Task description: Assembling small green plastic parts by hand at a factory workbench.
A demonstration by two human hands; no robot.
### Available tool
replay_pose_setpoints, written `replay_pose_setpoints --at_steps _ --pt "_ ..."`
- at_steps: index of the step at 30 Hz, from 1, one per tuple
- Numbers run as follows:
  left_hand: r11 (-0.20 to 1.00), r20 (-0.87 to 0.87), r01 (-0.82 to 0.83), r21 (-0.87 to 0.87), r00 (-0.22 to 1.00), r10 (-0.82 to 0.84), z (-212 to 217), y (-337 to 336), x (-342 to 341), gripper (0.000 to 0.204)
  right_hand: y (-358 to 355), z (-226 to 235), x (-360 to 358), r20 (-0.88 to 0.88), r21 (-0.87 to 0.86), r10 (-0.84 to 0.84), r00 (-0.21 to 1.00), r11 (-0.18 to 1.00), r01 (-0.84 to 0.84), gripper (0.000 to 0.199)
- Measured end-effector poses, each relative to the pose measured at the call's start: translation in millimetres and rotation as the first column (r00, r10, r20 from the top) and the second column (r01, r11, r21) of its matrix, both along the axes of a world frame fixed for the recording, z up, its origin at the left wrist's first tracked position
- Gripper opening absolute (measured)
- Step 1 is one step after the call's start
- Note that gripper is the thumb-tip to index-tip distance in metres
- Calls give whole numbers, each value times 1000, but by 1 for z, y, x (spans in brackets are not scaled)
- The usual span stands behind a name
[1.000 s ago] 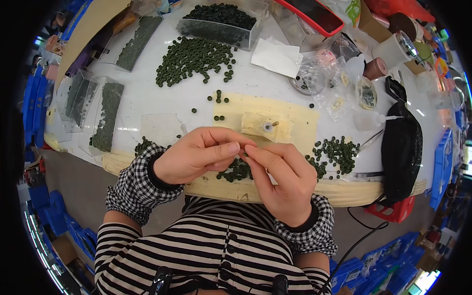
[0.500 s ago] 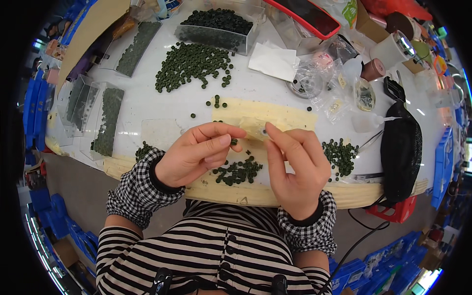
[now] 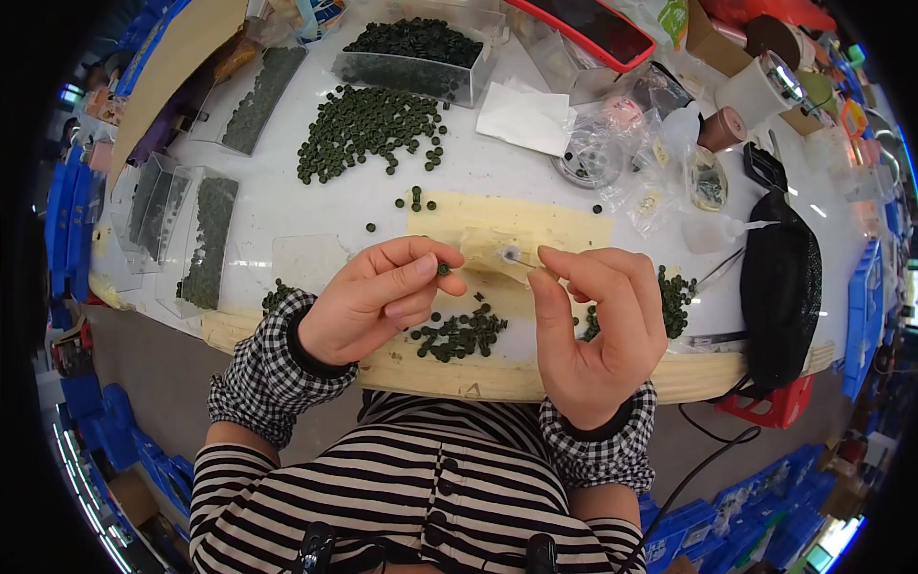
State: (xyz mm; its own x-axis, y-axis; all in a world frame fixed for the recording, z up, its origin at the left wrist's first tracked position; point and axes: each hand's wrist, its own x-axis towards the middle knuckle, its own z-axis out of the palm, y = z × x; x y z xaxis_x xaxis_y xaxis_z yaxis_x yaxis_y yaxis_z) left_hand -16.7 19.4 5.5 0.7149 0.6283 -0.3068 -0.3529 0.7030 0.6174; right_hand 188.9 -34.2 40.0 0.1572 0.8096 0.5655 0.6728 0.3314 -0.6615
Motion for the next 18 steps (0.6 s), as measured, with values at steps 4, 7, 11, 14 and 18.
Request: replay_pose_setpoints --at_steps 4,7,11,14,18 --pt "1000 4 22 15 1000 -22 -1 0 1 25 1 -9 -6 -197 29 162 967 987 -159 11" --pt "1000 11 26 8 1000 -26 -1 0 3 23 2 -22 -12 -400 2 227 888 969 -247 9" --pt "999 11 17 36 1000 -18 -1 -2 2 21 3 -22 -20 -533 9 264 804 952 -307 8" --pt "998 20 26 50 999 -27 -2 -3 2 20 4 -21 -21 -567 9 295 769 936 -352 7" --pt "998 10 27 52 1000 -28 -2 -2 2 20 5 -24 -20 -537 14 307 786 934 -356 6"
